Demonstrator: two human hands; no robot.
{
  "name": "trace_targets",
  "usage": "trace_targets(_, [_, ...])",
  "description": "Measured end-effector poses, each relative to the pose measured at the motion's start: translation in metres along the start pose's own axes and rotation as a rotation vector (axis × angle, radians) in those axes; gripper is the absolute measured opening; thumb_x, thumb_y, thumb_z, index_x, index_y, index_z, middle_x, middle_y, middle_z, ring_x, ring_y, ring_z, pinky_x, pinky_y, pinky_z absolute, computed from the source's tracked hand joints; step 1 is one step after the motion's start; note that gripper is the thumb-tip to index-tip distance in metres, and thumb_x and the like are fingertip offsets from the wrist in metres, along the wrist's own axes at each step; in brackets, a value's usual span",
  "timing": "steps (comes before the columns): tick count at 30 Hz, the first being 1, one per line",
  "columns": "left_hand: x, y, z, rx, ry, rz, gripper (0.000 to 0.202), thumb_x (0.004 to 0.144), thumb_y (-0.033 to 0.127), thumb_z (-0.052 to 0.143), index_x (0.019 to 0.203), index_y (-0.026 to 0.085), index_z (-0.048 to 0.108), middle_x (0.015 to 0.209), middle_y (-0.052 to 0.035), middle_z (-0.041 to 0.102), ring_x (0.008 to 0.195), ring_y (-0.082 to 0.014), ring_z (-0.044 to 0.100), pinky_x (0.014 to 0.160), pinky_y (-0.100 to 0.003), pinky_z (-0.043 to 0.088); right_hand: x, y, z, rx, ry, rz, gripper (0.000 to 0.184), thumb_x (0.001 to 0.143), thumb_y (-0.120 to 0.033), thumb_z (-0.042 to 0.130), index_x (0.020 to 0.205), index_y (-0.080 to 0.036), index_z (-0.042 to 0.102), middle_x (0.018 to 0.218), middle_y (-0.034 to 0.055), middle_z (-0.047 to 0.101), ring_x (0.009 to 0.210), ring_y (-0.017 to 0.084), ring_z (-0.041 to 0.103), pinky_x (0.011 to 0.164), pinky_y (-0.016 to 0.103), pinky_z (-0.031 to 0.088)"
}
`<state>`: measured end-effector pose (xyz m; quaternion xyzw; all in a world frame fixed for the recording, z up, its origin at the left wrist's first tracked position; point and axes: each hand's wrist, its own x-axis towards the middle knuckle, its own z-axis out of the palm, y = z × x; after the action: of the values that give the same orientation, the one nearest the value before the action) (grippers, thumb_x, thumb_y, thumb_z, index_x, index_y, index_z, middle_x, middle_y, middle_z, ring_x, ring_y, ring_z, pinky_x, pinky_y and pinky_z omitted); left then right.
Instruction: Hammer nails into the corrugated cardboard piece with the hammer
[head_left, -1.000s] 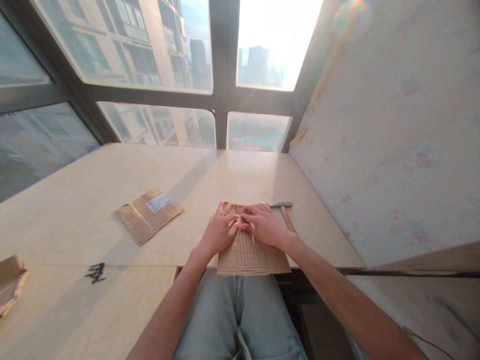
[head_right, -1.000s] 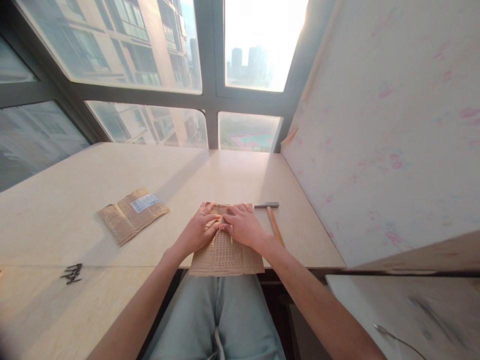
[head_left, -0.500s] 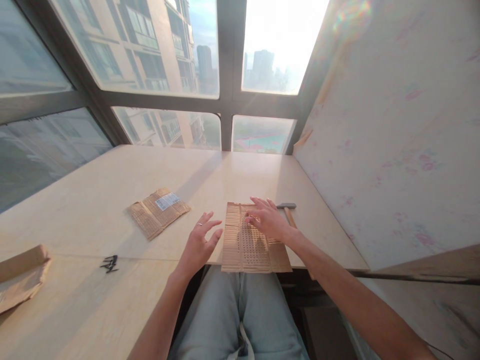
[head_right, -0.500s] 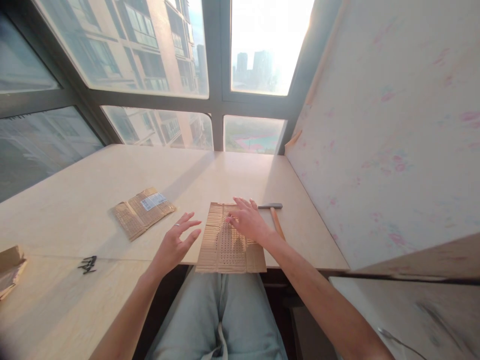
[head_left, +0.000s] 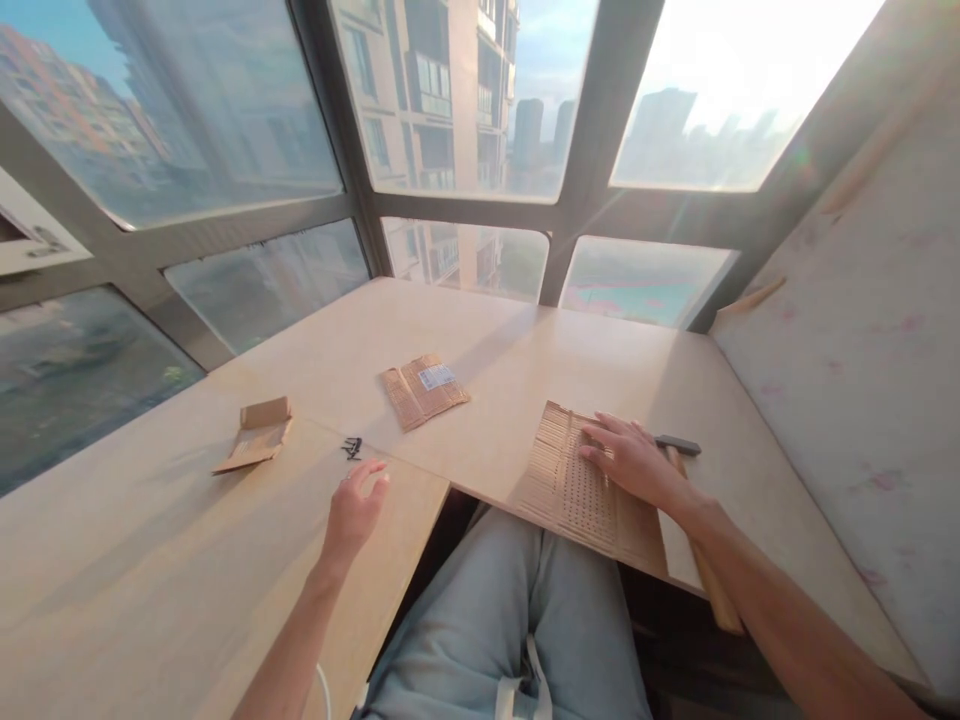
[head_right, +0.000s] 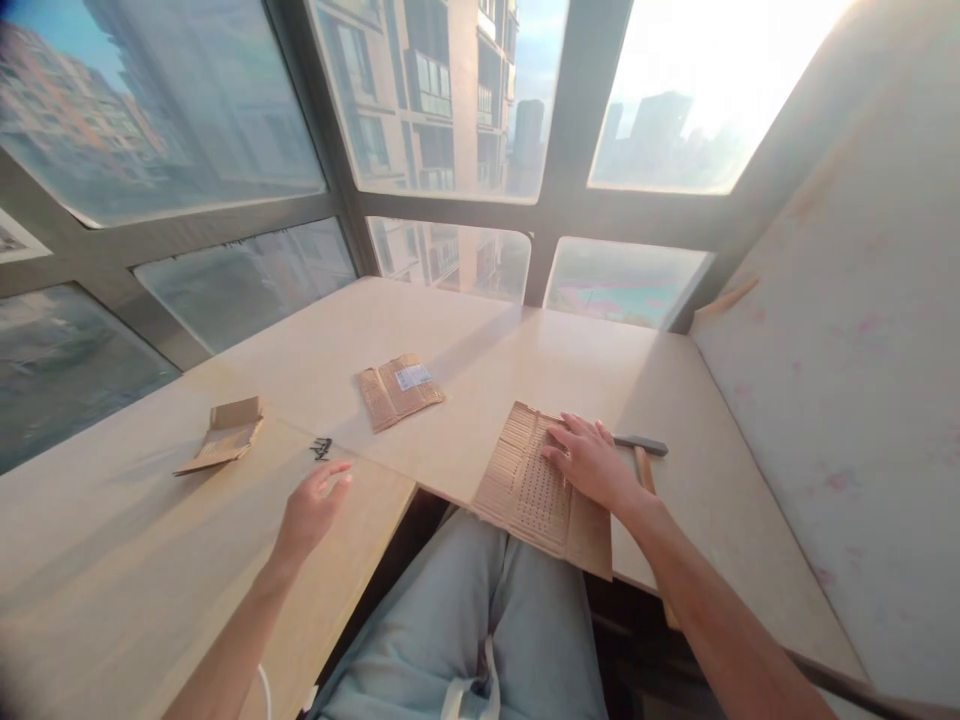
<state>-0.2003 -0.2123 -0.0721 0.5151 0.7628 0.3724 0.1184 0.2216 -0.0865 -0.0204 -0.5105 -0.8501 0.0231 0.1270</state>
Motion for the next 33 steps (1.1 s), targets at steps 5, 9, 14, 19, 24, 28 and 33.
trace_targets(5, [-0.011, -0.022, -0.009, 0.102, 0.063, 0.023, 0.038, 0.077, 0.042, 0.046, 0.097, 0.017, 0.067, 0.111, -0.0136, 0.071, 0.108, -0.0282, 0.064, 0.097, -0.041, 0.05, 0.002, 0.006, 0.003, 0.004, -0.047, 0.002, 0.042, 0.096, -0.044, 0.044, 0.125, -0.022, 0.065, 0.141, 0.0179, 0.055, 0.132, 0.037, 0.048, 0.106, 0.062, 0.036])
trace_targets(9, [-0.003, -0.03, -0.015, 0.301, 0.173, 0.069, 0.042, 0.08, 0.033, 0.045, 0.109, 0.01, 0.065, 0.112, -0.0188, 0.069, 0.105, -0.0303, 0.063, 0.097, -0.043, 0.047, 0.003, 0.012, 0.004, 0.013, -0.064, -0.035, 0.045, 0.096, -0.046, 0.043, 0.125, -0.02, 0.064, 0.141, 0.02, 0.054, 0.133, 0.037, 0.046, 0.107, 0.061, 0.035])
trace_targets(14, [0.016, -0.037, -0.014, 0.51, 0.164, -0.043, 0.045, 0.082, 0.028, 0.051, 0.119, 0.006, 0.063, 0.112, -0.0223, 0.066, 0.103, -0.0319, 0.061, 0.095, -0.043, 0.046, 0.005, 0.016, 0.007, 0.06, -0.049, -0.07, 0.046, 0.093, -0.047, 0.047, 0.124, -0.019, 0.065, 0.138, 0.0207, 0.056, 0.131, 0.037, 0.048, 0.107, 0.056, 0.038])
trace_targets(19, [0.03, -0.039, -0.011, 0.536, 0.104, -0.043, 0.041, 0.085, 0.031, 0.052, 0.117, 0.01, 0.067, 0.112, -0.0196, 0.065, 0.104, -0.0306, 0.06, 0.094, -0.04, 0.046, 0.008, 0.017, 0.003, 0.115, -0.037, -0.055, 0.05, 0.091, -0.047, 0.05, 0.129, -0.015, 0.06, 0.137, 0.0213, 0.056, 0.129, 0.038, 0.05, 0.108, 0.053, 0.039])
trace_targets(24, [0.035, -0.042, -0.01, 0.536, 0.108, -0.007, 0.043, 0.086, 0.032, 0.05, 0.118, 0.01, 0.067, 0.111, -0.0197, 0.065, 0.106, -0.0302, 0.059, 0.094, -0.039, 0.046, 0.013, 0.016, -0.003, 0.149, -0.081, -0.044, 0.049, 0.09, -0.044, 0.053, 0.13, -0.015, 0.057, 0.135, 0.0204, 0.058, 0.129, 0.038, 0.049, 0.107, 0.055, 0.037])
trace_targets(28, [0.036, -0.05, -0.011, 0.544, 0.092, 0.02, 0.044, 0.085, 0.031, 0.047, 0.116, 0.008, 0.068, 0.108, -0.0206, 0.067, 0.106, -0.0307, 0.059, 0.096, -0.041, 0.046, 0.017, 0.014, -0.007, 0.166, -0.141, -0.019, 0.044, 0.092, -0.038, 0.051, 0.129, -0.014, 0.057, 0.138, 0.0212, 0.055, 0.131, 0.037, 0.048, 0.108, 0.055, 0.036])
trace_targets(33, [0.04, -0.055, -0.013, 0.558, 0.072, 0.056, 0.045, 0.085, 0.032, 0.044, 0.113, 0.007, 0.069, 0.107, -0.021, 0.067, 0.099, -0.0321, 0.061, 0.094, -0.043, 0.046, 0.019, 0.01, -0.013, 0.141, -0.195, -0.034, 0.038, 0.094, -0.037, 0.049, 0.124, -0.016, 0.058, 0.134, 0.0193, 0.059, 0.124, 0.033, 0.054, 0.108, 0.053, 0.035])
